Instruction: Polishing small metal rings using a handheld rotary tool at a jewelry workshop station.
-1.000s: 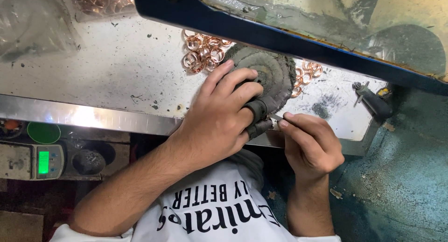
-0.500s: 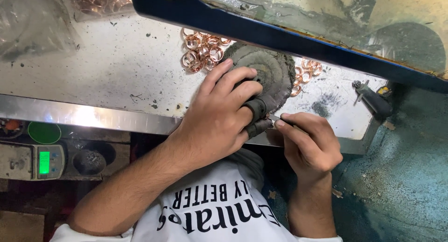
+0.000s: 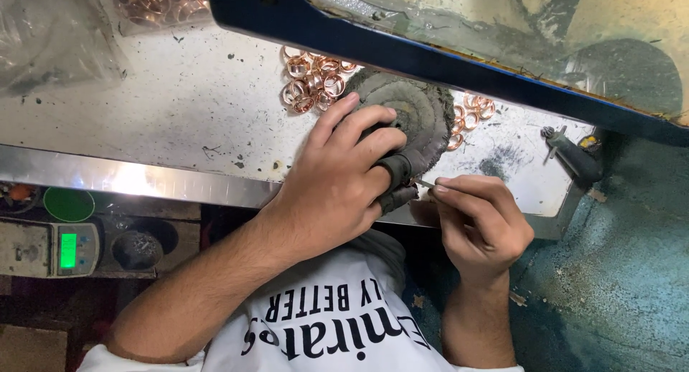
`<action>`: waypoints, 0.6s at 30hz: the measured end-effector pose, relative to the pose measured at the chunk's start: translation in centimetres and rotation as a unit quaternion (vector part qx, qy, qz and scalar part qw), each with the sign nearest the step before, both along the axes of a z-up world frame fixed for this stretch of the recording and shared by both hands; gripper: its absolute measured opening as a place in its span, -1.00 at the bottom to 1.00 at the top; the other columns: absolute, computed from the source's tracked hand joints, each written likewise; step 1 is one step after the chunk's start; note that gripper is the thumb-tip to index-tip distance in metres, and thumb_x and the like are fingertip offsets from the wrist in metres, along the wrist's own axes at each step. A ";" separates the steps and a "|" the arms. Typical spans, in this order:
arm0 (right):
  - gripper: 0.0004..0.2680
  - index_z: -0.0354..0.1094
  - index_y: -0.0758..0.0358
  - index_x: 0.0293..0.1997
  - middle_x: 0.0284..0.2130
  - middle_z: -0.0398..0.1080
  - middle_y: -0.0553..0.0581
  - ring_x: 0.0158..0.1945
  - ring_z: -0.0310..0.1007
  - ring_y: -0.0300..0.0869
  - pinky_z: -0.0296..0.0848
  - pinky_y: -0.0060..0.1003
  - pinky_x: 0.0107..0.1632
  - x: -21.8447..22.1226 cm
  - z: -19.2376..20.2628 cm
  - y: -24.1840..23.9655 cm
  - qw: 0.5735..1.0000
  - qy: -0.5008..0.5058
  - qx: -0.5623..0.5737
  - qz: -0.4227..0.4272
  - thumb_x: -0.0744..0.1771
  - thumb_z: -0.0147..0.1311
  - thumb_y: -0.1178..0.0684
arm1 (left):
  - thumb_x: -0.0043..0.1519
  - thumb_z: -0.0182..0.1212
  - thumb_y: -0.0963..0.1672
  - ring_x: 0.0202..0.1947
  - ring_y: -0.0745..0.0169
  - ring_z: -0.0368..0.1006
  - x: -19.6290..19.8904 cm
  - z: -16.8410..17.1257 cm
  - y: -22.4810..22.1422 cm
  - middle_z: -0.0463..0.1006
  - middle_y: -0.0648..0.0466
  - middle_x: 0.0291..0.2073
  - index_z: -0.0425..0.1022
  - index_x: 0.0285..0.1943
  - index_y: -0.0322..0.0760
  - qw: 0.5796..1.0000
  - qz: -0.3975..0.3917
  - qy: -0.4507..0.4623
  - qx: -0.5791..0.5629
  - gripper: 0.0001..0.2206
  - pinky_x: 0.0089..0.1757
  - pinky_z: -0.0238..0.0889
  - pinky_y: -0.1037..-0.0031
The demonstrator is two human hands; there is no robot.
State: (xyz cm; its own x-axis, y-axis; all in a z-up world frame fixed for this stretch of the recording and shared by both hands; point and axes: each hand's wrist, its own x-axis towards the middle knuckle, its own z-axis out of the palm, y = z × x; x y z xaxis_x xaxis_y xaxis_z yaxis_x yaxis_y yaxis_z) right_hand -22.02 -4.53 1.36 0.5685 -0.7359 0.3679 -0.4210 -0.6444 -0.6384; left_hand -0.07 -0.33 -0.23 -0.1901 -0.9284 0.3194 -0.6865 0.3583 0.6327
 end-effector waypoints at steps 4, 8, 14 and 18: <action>-0.94 0.45 0.48 -0.23 -0.28 0.47 0.38 -0.22 0.54 0.07 0.61 -0.13 -0.11 -0.2 -0.2 0.0 1.000 0.003 -0.005 0.020 0.33 0.16 0.43 | -0.12 0.45 -0.18 0.27 -0.15 0.28 0.0 0.1 -0.1 0.45 0.01 0.04 0.56 -0.49 -0.32 1.000 -0.004 0.002 0.000 -0.86 0.34 -0.05 -0.12; -0.92 0.44 0.50 -0.25 -0.27 0.48 0.43 -0.21 0.55 0.11 0.58 -0.12 -0.08 -1.4 -1.0 0.3 0.999 -0.016 -0.007 -0.051 0.31 0.22 0.45 | -0.16 0.50 -0.18 0.26 -0.15 0.29 0.0 0.0 0.0 0.46 0.01 0.05 0.56 -0.48 -0.31 1.000 -0.006 0.002 -0.004 -0.82 0.33 -0.05 -0.15; -0.87 0.41 0.46 -0.24 -0.29 0.48 0.43 -0.21 0.56 0.10 0.57 -0.12 -0.08 -3.1 -2.2 0.5 0.992 -0.037 -0.025 -0.117 0.30 0.28 0.45 | -0.18 0.54 -0.18 0.26 -0.16 0.30 0.0 0.1 0.2 0.41 0.01 0.06 0.54 -0.49 -0.32 1.000 -0.021 -0.001 -0.007 -0.78 0.32 0.01 -0.18; -0.87 0.40 0.46 -0.26 -0.30 0.48 0.40 -0.21 0.55 0.06 0.58 -0.13 -0.05 -3.6 -2.6 0.5 0.988 -0.050 -0.019 -0.143 0.28 0.28 0.44 | 0.08 0.49 -0.12 0.00 0.11 0.52 -1.1 3.4 1.2 0.40 0.06 0.07 0.47 0.05 -0.45 0.890 0.045 0.432 0.141 -0.57 0.19 0.40 0.44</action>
